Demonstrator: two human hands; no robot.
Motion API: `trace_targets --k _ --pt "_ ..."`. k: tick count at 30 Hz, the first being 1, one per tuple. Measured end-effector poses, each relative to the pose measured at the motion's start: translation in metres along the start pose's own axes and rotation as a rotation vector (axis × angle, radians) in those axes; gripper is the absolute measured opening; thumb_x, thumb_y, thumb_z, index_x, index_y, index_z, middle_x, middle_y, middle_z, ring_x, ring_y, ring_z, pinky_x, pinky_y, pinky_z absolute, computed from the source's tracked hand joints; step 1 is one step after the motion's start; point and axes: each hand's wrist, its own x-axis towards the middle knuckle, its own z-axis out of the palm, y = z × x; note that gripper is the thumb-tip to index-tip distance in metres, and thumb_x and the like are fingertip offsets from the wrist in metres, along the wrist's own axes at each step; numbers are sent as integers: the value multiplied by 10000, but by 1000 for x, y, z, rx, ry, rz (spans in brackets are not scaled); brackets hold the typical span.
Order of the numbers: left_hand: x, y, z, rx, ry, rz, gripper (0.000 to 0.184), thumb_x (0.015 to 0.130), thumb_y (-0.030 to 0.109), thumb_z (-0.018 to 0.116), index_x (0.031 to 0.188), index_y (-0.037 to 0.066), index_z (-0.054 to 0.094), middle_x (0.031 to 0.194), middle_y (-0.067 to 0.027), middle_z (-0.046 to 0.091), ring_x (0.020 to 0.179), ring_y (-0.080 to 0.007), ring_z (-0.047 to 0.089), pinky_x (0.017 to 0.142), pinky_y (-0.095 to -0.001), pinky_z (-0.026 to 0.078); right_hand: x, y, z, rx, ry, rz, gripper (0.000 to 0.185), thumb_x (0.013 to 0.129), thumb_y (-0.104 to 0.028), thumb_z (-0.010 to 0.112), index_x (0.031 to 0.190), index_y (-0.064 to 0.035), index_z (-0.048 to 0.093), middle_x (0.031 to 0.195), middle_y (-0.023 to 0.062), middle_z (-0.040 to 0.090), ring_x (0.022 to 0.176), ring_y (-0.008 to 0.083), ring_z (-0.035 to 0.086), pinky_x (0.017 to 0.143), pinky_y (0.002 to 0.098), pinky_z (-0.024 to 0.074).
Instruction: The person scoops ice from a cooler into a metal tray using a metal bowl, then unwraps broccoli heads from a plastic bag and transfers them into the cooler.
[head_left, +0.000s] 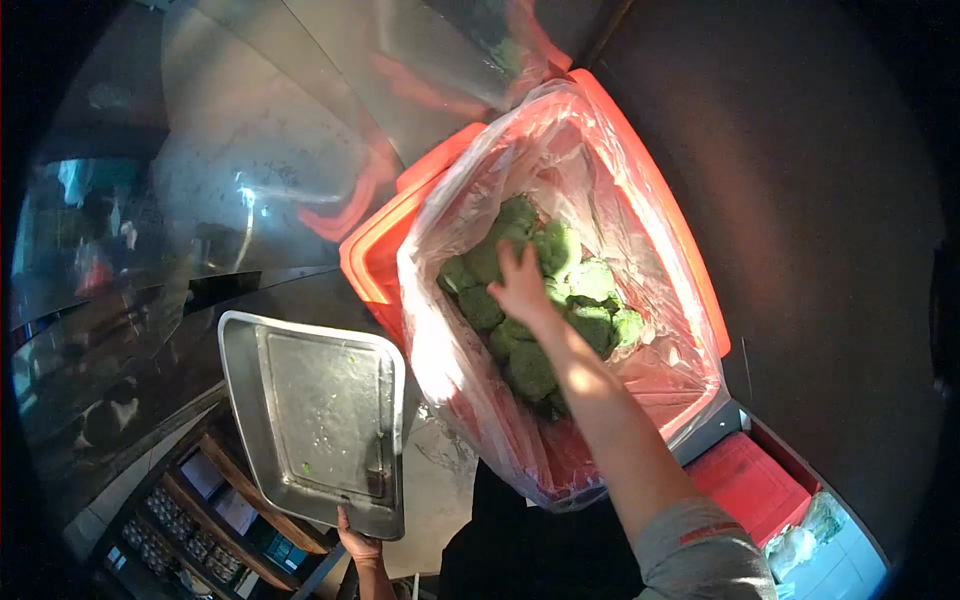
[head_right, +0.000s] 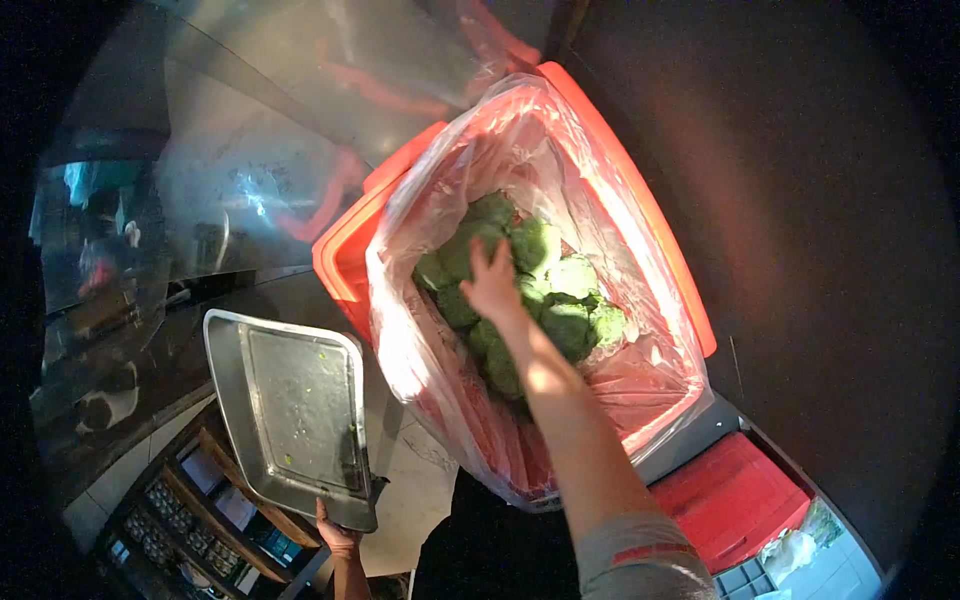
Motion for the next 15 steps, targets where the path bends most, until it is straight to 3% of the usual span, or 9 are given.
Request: trace_targets --k 2,5,8,10,11,12,13,14,15 --pt "-9 -4 16 6 -24 1 460 872 350 410 1197 26 431 1183 -120 485 1071 -290 467 925 -427 348 -10 -22 13 -392 -159 116 828 773 -244 604 1384 -285 47 1402 258 -64 1257 442 187 992 462 282" --pt "-32 -10 36 64 -56 28 488 863 368 422 1214 29 420 1205 -139 468 1086 -309 450 931 -424 337 -3 -36 -22 -227 -315 219 810 798 -272 565 1381 -298 3 1417 224 -41 1253 419 224 974 485 292" --pt "-47 -8 47 5 -108 -9 521 850 378 432 1236 29 400 1242 -142 442 1103 -331 429 942 -442 320 -27 -20 -71 -136 -383 156 765 814 -294 550 1388 -238 47 1418 214 49 1261 376 242 941 541 290" --pt "-78 -2 60 -9 -85 -48 531 846 378 434 1242 28 393 1249 -142 436 1108 -337 422 949 -452 310 -81 23 -88 -57 -212 -24 719 807 -266 545 1379 -171 120 1357 207 253 1194 333 365 910 492 342" --pt "-91 -2 63 -13 -132 -51 539 839 374 441 1242 18 388 1248 -146 434 1115 -340 415 957 -463 299 -116 41 -106 67 -186 -70 641 787 -237 549 1335 -104 244 1216 226 421 1083 327 467 882 420 384" --pt "-99 -1 57 21 -171 -23 528 867 379 392 1241 7 376 1231 -170 434 1085 -355 436 919 -483 340 -150 79 -101 136 30 -314 507 779 -191 546 1247 -77 386 1076 206 529 960 326 542 804 371 437" --pt "-104 0 46 19 -169 -17 522 866 374 395 1241 10 379 1232 -166 435 1086 -348 438 918 -475 345 -185 97 -119 154 -66 -305 410 777 -153 550 1166 -55 468 989 170 576 865 317 580 732 380 468" --pt "-111 0 35 17 -169 -9 517 866 369 399 1240 13 382 1233 -162 437 1086 -341 441 917 -466 349 -224 107 -139 139 51 -364 355 777 -123 546 1123 -52 502 905 124 612 793 287 607 690 372 492" --pt "-121 3 29 64 -144 27 526 843 357 454 1239 18 383 1245 -127 435 1108 -304 431 930 -444 335 -261 130 -154 171 -71 -273 420 766 -171 560 1171 -85 489 1051 146 580 949 279 578 796 364 478"
